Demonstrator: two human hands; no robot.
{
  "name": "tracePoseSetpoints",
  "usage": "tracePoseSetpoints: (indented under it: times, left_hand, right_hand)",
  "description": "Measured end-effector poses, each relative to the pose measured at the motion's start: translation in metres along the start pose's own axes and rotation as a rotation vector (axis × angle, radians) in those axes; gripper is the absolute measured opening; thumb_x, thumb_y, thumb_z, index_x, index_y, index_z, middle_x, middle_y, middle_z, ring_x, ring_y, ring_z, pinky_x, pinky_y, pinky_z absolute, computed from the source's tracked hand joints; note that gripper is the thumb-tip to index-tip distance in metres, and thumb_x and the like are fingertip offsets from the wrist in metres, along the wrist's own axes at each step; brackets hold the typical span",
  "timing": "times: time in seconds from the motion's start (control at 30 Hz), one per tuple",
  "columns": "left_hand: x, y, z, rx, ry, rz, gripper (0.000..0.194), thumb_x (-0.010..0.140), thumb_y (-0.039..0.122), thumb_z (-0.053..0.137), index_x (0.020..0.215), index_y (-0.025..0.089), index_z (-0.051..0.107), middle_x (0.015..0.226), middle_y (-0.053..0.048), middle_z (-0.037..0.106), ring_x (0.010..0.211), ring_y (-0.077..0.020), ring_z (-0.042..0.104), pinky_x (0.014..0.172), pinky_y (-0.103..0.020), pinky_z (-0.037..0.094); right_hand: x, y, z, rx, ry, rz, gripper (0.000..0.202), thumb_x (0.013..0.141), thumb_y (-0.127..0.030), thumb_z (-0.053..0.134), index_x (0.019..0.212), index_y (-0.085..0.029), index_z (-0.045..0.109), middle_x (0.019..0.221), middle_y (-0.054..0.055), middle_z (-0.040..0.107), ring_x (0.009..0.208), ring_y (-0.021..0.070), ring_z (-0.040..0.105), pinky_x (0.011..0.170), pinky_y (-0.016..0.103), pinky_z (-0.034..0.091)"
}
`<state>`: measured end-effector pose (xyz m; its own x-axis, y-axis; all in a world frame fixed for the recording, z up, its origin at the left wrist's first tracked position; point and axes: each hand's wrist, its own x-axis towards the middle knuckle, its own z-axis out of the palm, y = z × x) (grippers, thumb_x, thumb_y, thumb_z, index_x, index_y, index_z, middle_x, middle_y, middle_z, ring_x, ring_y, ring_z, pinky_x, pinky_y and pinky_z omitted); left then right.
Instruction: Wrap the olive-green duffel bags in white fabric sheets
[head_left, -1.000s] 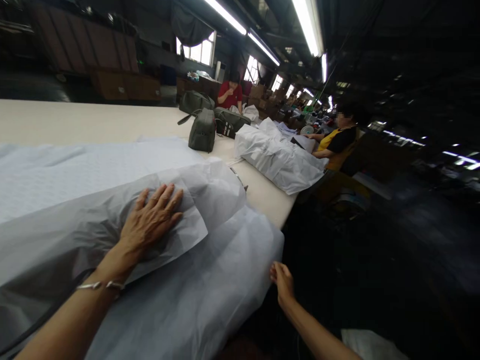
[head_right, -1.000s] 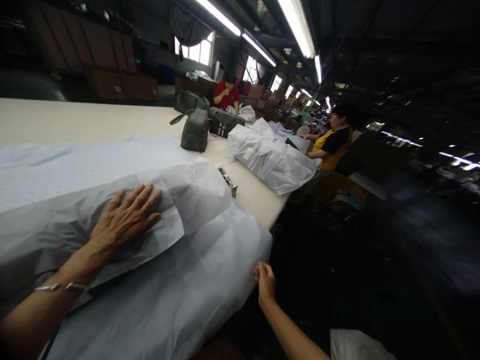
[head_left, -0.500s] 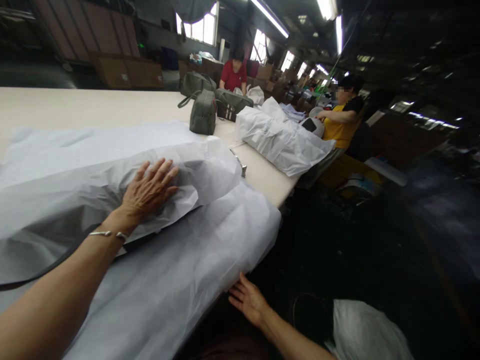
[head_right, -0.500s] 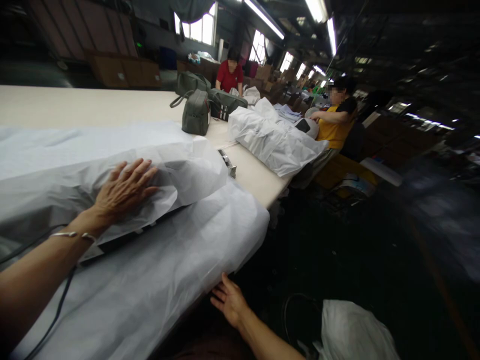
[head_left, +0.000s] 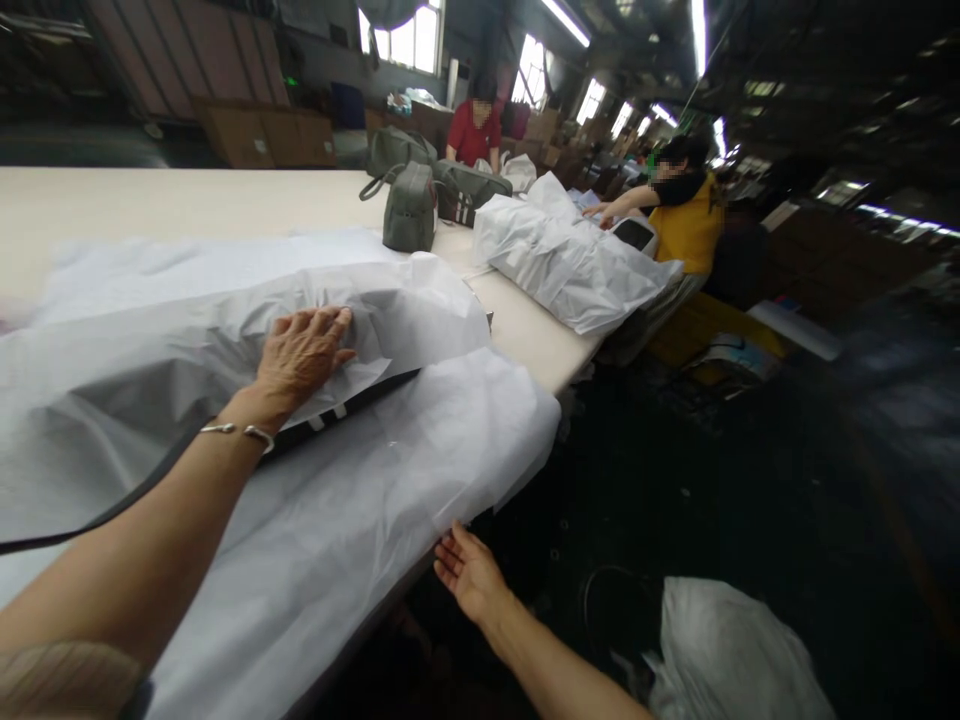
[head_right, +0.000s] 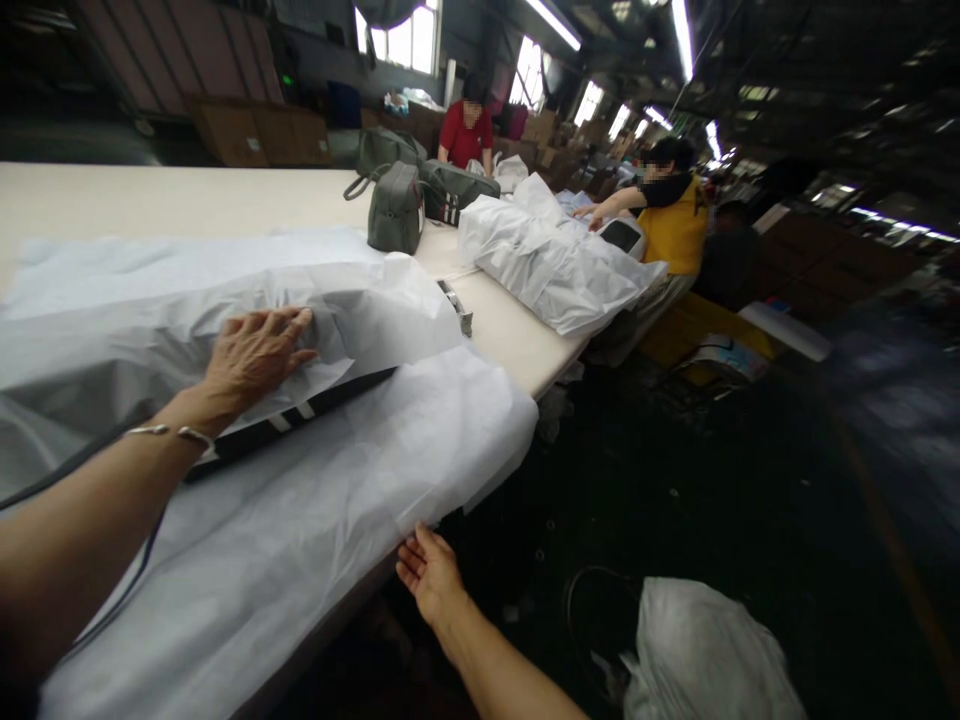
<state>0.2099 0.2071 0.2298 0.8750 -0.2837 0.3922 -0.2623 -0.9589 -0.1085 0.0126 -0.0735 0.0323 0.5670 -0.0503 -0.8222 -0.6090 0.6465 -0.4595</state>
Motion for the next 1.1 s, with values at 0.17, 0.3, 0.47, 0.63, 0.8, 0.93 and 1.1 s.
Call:
tracePoseSetpoints:
  times: [0.17, 0.3, 0.47, 0.63, 0.8, 0.93, 1.1]
  left_hand:
    - [0.0, 0.002, -0.004, -0.041, 0.005, -0.029, 0.045, 0.102, 0.032, 0.034, 0.14, 0.007, 0.036, 0.138, -0.017, 0.047, 0.121, -0.0306, 0.046, 0.098, -0.047, 0.038]
    - [-0.003, 0.003, -0.007, -0.073, 0.0, -0.021, 0.045, 0.102, 0.031, 0.031, 0.139, 0.006, 0.037, 0.139, -0.019, 0.047, 0.124, -0.0331, 0.045, 0.098, -0.049, 0.04]
    - [-0.015, 0.007, -0.004, -0.075, 0.007, 0.035, 0.041, 0.101, 0.025, 0.035, 0.136, 0.006, 0.043, 0.149, -0.02, 0.036, 0.139, -0.0341, 0.031, 0.111, -0.054, 0.027]
    - [-0.047, 0.039, 0.014, -0.08, 0.032, 0.037, 0.045, 0.092, 0.024, 0.055, 0.135, 0.013, 0.048, 0.15, -0.018, 0.039, 0.142, -0.032, 0.029, 0.116, -0.053, 0.021]
    - [-0.128, 0.125, 0.046, -0.296, -0.141, 0.134, 0.046, 0.085, 0.039, 0.065, 0.127, 0.023, 0.056, 0.134, -0.01, 0.059, 0.13, -0.0273, 0.048, 0.109, -0.047, 0.038]
    - [-0.185, 0.187, 0.07, -0.331, -0.168, 0.126, 0.096, 0.067, 0.052, 0.076, 0.147, 0.024, 0.031, 0.152, -0.011, 0.038, 0.139, -0.0333, 0.035, 0.114, -0.055, 0.029]
    - [-0.197, 0.2, 0.083, -0.181, -0.064, 0.076, 0.062, 0.082, 0.007, 0.047, 0.141, 0.023, 0.042, 0.145, -0.007, 0.048, 0.136, -0.0262, 0.042, 0.113, -0.048, 0.033]
  right_hand:
    - [-0.006, -0.006, 0.0, 0.017, -0.085, -0.104, 0.036, 0.059, -0.032, 0.086, 0.076, -0.019, 0.057, 0.066, -0.004, 0.065, 0.065, 0.0121, 0.065, 0.061, 0.023, 0.052]
    - [-0.002, -0.006, -0.006, 0.073, -0.04, -0.153, 0.03, 0.064, -0.028, 0.084, 0.078, -0.02, 0.058, 0.073, -0.002, 0.066, 0.07, 0.0129, 0.066, 0.068, 0.027, 0.056]
    - [0.014, -0.003, 0.002, 0.099, 0.103, 0.018, 0.023, 0.074, -0.03, 0.078, 0.076, -0.019, 0.059, 0.067, -0.001, 0.064, 0.059, 0.0115, 0.063, 0.057, 0.024, 0.055]
    - [0.013, -0.012, 0.009, 0.088, 0.096, 0.071, 0.02, 0.074, -0.021, 0.077, 0.072, -0.017, 0.058, 0.058, -0.002, 0.062, 0.05, 0.0087, 0.057, 0.048, 0.019, 0.047]
    - [-0.003, -0.027, 0.005, 0.064, 0.019, -0.014, 0.028, 0.064, -0.021, 0.083, 0.081, -0.02, 0.061, 0.065, -0.002, 0.069, 0.054, 0.0114, 0.06, 0.049, 0.021, 0.047]
    - [-0.019, -0.04, 0.009, 0.037, -0.047, -0.063, 0.041, 0.053, -0.024, 0.089, 0.083, -0.02, 0.062, 0.072, 0.0, 0.071, 0.063, 0.0152, 0.065, 0.053, 0.024, 0.049]
    - [-0.033, -0.047, 0.014, -0.023, -0.085, -0.102, 0.045, 0.049, -0.03, 0.091, 0.083, -0.02, 0.062, 0.073, 0.0, 0.071, 0.067, 0.0153, 0.064, 0.056, 0.024, 0.048]
